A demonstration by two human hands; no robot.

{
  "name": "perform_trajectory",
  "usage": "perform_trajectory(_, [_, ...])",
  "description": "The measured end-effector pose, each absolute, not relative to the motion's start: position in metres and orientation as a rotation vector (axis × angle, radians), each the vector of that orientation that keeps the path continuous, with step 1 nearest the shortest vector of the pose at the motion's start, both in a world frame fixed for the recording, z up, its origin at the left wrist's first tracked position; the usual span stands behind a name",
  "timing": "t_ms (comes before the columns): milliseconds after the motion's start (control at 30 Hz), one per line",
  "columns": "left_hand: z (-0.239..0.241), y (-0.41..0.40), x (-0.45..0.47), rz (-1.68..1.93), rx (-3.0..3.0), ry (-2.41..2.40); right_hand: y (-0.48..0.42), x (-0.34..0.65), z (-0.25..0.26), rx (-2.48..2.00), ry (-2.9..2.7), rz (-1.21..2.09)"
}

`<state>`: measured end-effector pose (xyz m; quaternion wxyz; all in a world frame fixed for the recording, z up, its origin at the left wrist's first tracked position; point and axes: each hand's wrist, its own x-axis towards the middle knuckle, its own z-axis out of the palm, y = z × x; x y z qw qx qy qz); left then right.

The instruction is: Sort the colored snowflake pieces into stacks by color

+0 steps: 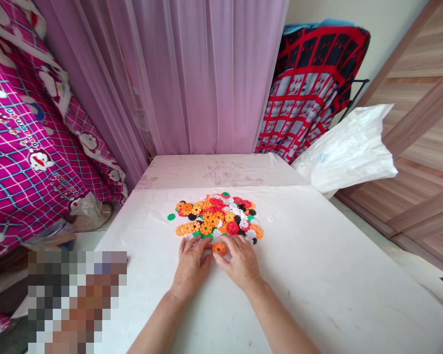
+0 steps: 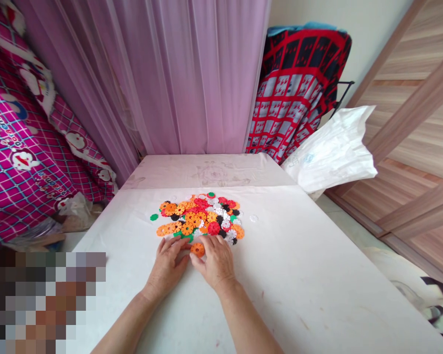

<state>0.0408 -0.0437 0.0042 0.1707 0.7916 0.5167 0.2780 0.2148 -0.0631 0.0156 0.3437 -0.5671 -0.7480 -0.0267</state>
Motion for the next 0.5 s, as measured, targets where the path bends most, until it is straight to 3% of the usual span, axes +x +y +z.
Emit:
perform_trajectory(233, [0.004, -0.042, 0.039, 0.807, 2.223, 1.427, -0.045, 0.286, 0.001, -1.677, -1.552, -0.273])
perform_trajectory(500, [0.003, -0.04, 0.037, 0.873, 2.235, 1.422, -0.046, 0.323, -0.014, -1.924, -1.587, 0.0])
